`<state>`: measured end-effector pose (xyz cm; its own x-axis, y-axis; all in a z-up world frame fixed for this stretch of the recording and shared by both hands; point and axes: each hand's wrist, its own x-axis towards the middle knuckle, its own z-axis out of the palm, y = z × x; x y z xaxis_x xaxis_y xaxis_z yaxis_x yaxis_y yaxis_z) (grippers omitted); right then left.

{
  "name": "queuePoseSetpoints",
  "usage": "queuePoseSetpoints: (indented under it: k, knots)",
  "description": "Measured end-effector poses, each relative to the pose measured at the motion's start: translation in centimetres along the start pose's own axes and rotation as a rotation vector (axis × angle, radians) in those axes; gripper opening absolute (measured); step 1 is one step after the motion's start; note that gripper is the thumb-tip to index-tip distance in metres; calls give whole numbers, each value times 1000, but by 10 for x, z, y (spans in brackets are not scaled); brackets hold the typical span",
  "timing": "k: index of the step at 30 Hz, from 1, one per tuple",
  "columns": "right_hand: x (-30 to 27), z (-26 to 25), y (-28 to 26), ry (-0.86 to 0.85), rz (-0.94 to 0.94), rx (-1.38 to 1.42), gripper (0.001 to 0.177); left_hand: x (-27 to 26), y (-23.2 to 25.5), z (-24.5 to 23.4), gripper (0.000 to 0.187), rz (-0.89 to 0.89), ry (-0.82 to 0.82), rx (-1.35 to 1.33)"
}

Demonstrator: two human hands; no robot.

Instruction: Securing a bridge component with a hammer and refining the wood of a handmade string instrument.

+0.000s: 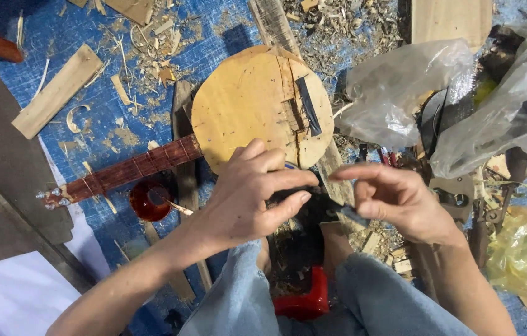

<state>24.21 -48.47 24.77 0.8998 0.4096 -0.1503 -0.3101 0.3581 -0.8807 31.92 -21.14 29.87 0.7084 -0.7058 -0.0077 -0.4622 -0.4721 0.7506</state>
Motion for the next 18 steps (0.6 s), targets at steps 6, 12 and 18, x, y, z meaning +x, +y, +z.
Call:
queuePoseSetpoints:
  k: [6,12,18]
  knots:
    - [-1,14,-28,-72,174,-570,45,-3,7,3,24,138,-49,186]
    - [-16,9,-39,-93,77,-958,31,-8,9,4,29,74,-176,192]
    - [-89,-80,-32,298,505,-1098,39,-28,-25,-31,17,-15,161,323]
